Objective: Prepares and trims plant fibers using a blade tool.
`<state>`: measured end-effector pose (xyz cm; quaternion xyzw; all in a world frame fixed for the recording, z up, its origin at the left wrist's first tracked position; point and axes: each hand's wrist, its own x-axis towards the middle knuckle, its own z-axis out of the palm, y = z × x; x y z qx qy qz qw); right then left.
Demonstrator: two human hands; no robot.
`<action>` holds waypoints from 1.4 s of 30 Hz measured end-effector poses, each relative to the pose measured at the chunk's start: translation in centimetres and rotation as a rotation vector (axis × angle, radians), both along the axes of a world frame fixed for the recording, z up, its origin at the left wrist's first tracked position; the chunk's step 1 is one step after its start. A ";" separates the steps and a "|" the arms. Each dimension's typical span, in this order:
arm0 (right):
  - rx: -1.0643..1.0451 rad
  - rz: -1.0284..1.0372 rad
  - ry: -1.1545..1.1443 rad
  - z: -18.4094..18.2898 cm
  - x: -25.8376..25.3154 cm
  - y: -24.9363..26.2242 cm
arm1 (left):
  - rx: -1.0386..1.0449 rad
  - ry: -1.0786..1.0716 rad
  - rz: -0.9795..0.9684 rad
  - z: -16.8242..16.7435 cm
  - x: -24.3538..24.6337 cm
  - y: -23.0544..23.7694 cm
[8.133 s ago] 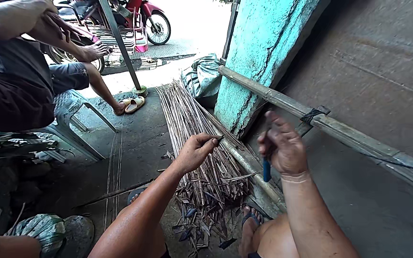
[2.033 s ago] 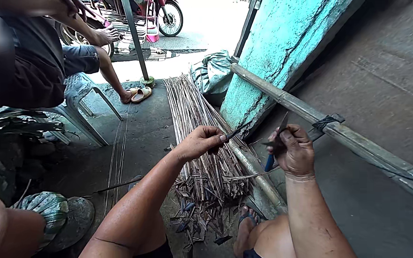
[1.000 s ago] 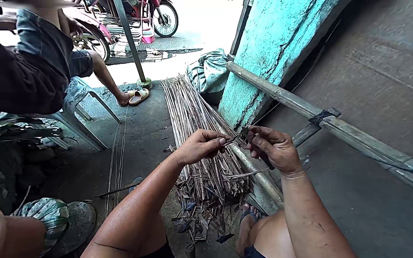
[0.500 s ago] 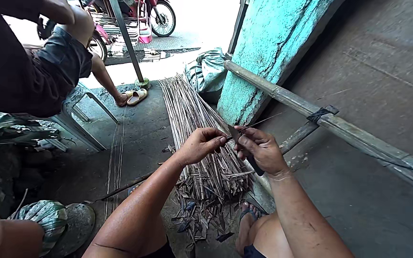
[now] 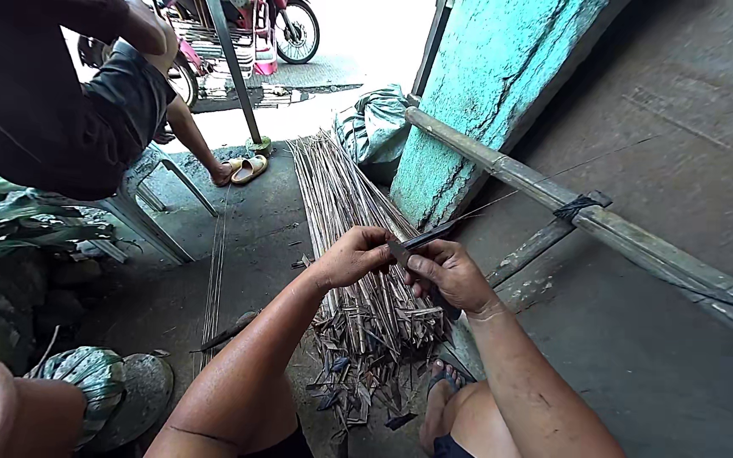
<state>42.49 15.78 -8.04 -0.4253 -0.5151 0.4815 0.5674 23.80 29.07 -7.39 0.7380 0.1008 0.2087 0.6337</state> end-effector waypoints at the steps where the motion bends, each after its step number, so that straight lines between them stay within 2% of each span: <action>1: -0.003 0.013 -0.001 -0.1 -0.1 0.1 | -0.002 -0.003 -0.011 0.1 0.0 -0.1; 7: 0.086 0.022 -0.079 -0.5 1.5 -0.1 | -0.055 -0.012 -0.109 0.1 -0.3 0.0; 12: 0.145 -0.065 -0.180 -0.4 2.3 -0.4 | -0.080 -0.005 -0.139 0.4 -0.4 0.1; 21: 0.349 -0.252 -0.156 0.4 4.1 -0.7 | -0.055 -0.014 -0.120 0.4 -0.3 -0.2; 26: 0.467 -0.465 0.009 2.3 5.6 -1.7 | -0.002 0.009 -0.046 0.3 -0.4 0.0; 28: 0.430 -0.384 0.047 2.7 5.6 -2.1 | 0.032 -0.037 0.025 0.0 -0.2 -0.1; 32: 0.203 -0.185 0.025 1.6 2.9 -1.5 | 0.119 -0.113 0.142 -0.1 0.3 -0.6; 36: 0.107 -0.199 0.038 0.6 1.2 -0.6 | 0.249 -0.203 0.229 -0.4 0.6 -1.0; 42: 0.055 -0.148 0.032 0.6 0.5 -0.2 | 0.316 -0.178 0.271 -0.9 0.5 -1.2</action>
